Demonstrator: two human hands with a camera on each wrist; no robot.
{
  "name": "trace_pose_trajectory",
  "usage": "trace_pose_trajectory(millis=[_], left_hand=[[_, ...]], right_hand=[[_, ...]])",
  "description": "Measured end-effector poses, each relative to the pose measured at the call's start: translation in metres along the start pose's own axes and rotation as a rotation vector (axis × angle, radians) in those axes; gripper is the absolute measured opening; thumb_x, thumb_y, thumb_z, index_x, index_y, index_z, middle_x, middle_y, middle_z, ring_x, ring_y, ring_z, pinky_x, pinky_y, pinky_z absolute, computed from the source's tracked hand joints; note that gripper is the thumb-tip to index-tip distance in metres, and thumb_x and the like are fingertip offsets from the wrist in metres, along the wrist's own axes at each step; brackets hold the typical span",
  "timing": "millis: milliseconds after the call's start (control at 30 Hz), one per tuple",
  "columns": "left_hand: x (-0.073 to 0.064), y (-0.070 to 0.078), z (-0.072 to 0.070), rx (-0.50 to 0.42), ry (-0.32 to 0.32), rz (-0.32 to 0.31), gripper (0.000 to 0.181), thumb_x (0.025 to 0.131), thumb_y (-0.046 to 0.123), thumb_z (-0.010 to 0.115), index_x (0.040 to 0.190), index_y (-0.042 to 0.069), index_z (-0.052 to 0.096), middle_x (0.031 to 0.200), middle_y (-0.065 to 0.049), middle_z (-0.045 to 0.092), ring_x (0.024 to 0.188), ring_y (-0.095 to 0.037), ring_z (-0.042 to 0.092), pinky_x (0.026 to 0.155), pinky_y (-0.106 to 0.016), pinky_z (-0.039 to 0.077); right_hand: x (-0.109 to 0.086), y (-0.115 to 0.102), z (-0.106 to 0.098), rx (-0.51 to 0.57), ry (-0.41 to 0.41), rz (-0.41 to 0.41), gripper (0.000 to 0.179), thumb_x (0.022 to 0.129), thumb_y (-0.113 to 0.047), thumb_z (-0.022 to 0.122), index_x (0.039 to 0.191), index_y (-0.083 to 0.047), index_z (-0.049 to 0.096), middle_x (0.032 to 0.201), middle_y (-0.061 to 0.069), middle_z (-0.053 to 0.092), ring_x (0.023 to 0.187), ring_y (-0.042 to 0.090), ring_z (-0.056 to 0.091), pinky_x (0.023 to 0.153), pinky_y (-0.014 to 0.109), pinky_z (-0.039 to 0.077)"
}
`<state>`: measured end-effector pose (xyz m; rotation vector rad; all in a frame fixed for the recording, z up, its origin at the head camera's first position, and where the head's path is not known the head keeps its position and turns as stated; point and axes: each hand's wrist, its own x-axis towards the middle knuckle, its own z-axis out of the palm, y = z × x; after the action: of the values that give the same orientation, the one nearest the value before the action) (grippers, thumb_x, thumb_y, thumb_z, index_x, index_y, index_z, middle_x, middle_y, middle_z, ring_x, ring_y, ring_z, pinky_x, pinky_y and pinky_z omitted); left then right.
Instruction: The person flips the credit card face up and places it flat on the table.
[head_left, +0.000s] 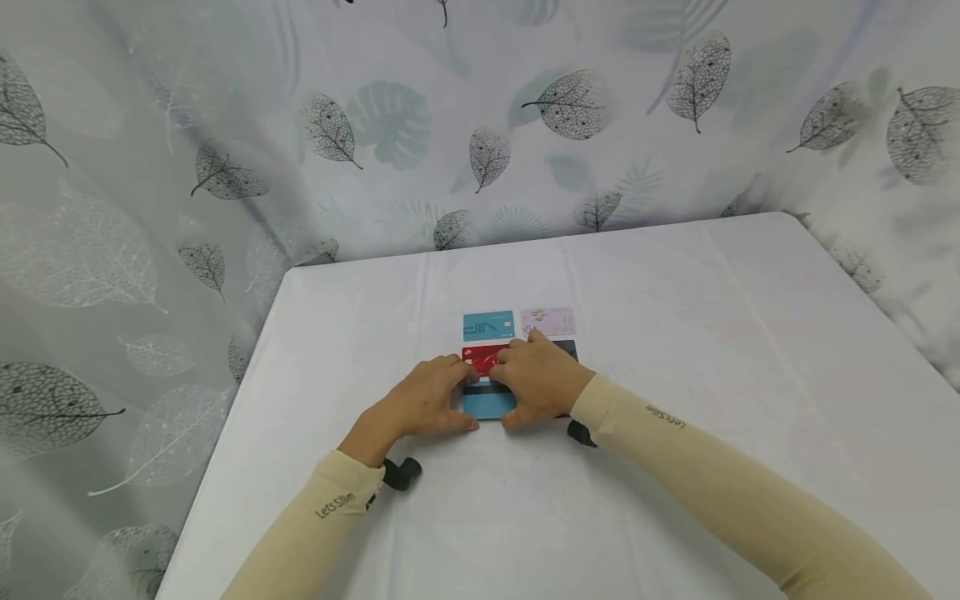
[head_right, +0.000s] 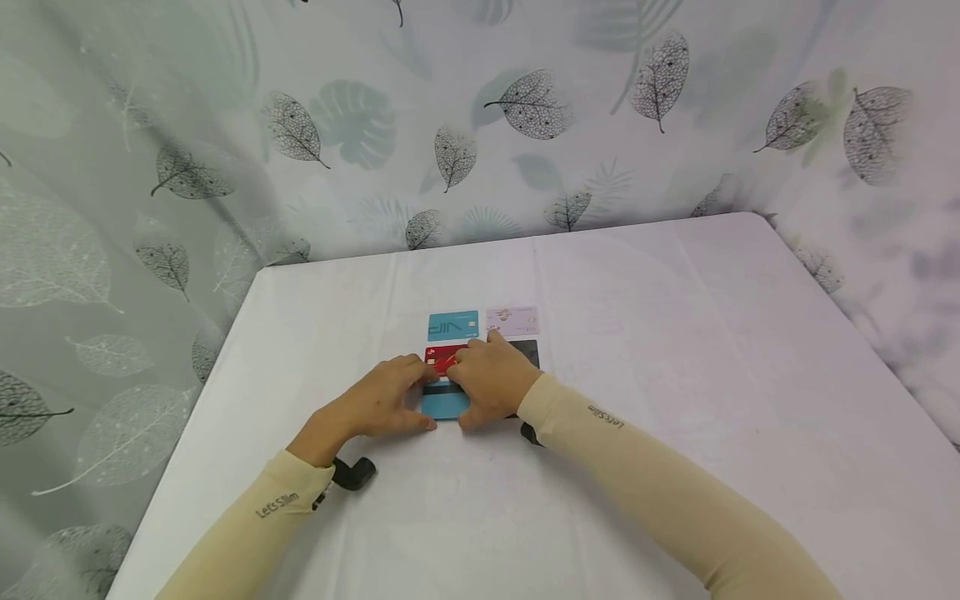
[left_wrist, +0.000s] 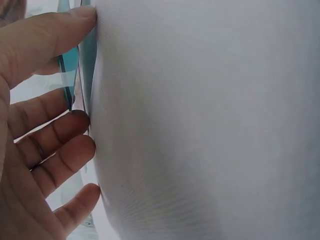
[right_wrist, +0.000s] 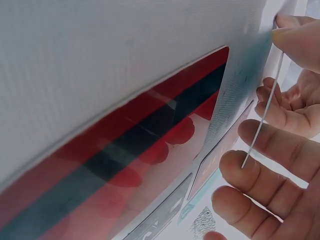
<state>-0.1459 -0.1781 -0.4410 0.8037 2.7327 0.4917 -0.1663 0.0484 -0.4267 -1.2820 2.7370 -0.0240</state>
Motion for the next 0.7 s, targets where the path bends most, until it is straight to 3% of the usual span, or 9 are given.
trace_pose_trajectory(millis=[167, 333, 533, 700], left_hand=[[0.0002, -0.0002, 0.0, 0.014, 0.016, 0.017, 0.058, 0.08, 0.04, 0.088, 0.126, 0.015, 0.065, 0.12, 0.002, 0.065, 0.108, -0.016, 0.059, 0.102, -0.038, 0.052], [0.0004, 0.0021, -0.0028, 0.017, 0.047, 0.048, 0.054, 0.081, 0.04, 0.086, 0.123, 0.014, 0.065, 0.117, 0.002, 0.065, 0.103, -0.015, 0.059, 0.097, -0.036, 0.054], [0.0006, 0.0027, -0.0048, -0.076, 0.066, 0.053, 0.052, 0.083, 0.035, 0.085, 0.125, 0.012, 0.063, 0.118, 0.001, 0.064, 0.102, -0.015, 0.058, 0.095, -0.034, 0.054], [0.0015, 0.0021, -0.0049, -0.134, 0.086, 0.071, 0.052, 0.084, 0.034, 0.084, 0.125, 0.01, 0.062, 0.118, 0.0, 0.063, 0.101, -0.016, 0.057, 0.092, -0.034, 0.053]], right_hand=[[-0.0011, 0.0006, 0.0004, 0.004, 0.009, -0.004, 0.061, 0.08, -0.059, 0.073, 0.125, -0.018, 0.074, 0.122, 0.003, 0.072, 0.116, 0.027, 0.063, 0.106, 0.06, 0.044], [-0.0026, 0.0027, 0.003, -0.015, 0.064, -0.019, 0.06, 0.081, -0.061, 0.075, 0.123, -0.019, 0.073, 0.12, 0.002, 0.073, 0.112, 0.025, 0.064, 0.1, 0.054, 0.047], [-0.0036, 0.0033, 0.0027, -0.011, 0.139, -0.035, 0.056, 0.081, -0.063, 0.075, 0.116, -0.019, 0.072, 0.106, -0.001, 0.071, 0.096, 0.02, 0.062, 0.082, 0.043, 0.046], [-0.0041, 0.0035, 0.0001, 0.025, 0.166, -0.026, 0.055, 0.08, -0.061, 0.077, 0.113, -0.017, 0.074, 0.104, -0.001, 0.067, 0.092, 0.018, 0.061, 0.078, 0.039, 0.045]])
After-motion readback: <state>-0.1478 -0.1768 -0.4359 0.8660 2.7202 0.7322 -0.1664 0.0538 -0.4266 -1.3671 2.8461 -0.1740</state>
